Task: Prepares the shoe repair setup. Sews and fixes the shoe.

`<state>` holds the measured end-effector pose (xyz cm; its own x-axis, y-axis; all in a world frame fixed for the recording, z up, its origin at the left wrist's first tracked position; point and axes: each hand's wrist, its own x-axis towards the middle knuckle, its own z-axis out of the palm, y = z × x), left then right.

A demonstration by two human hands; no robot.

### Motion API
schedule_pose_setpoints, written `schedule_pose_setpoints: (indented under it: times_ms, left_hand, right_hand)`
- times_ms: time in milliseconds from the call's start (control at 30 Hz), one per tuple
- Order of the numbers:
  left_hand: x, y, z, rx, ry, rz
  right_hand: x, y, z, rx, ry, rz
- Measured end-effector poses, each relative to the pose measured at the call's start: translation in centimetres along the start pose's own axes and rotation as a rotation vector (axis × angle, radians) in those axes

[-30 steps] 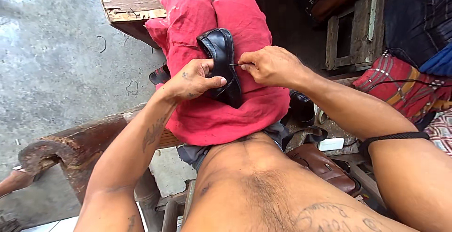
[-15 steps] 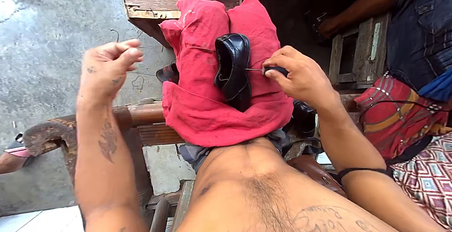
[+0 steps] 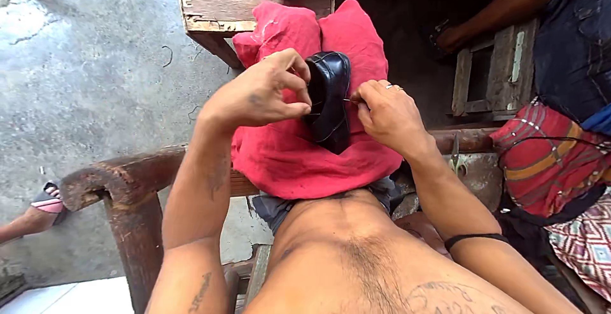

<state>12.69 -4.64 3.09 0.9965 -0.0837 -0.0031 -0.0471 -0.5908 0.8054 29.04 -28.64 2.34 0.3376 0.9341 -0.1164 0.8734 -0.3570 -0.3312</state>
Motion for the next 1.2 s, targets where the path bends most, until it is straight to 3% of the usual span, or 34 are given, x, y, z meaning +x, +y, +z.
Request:
schedule_pose_setpoints:
  times_ms: [100, 167, 200, 300, 367, 600, 800, 900, 1100, 1200]
  left_hand:
    - [-1.7, -1.0, -0.5, -0.69, -0.026, 0.136]
    - [-1.6, -1.0, 0.6, -0.952, 0.041, 0.032]
    - [-1.3, -0.7, 0.8, -0.899, 0.089, -0.065]
    - [0.3, 1.6, 2.0, -0.24, 0.191, -0.34]
    - [1.0, 2.6, 3.3, 0.005, 0.188, -0.365]
    - [1.6, 1.7, 4.6, -0.156, 0.148, -0.342]
    - [2.2, 1.6, 4.0, -0.023, -0.021, -0.382]
    - [2.6, 1.5, 4.1, 0.027, -0.047, -0.311]
    - [2.0, 0.7, 5.8, 0.029, 0.14, -0.167]
    - [1.4, 0.8, 6.4, 0.132, 0.143, -0.153]
  right_hand:
    - [0.8, -1.2, 0.4, 0.025, -0.019, 0.005]
    - [1.0, -1.4, 0.5, 0.072, -0.031, -0.022]
    - [1.0, -1.2, 0.6, 0.09, -0.028, -0.035]
    - [0.8, -0.4, 1.2, 0.154, 0.025, -0.036]
    - [0.5, -0.3, 1.6, 0.171, 0.1, -0.032]
    - [-0.3, -1.0, 2.2, 0.14, 0.187, -0.014]
    - [-0.6, -0.4, 2.2, 0.159, 0.17, -0.023]
    - [-0.4, 0.6, 0.9, 0.08, 0.104, 0.084]
    - [-3.3, 6.6, -2.2, -0.039, 0.048, 0.511]
    - [-5.4, 7.2, -1.7, 0.055, -0.067, 0.48]
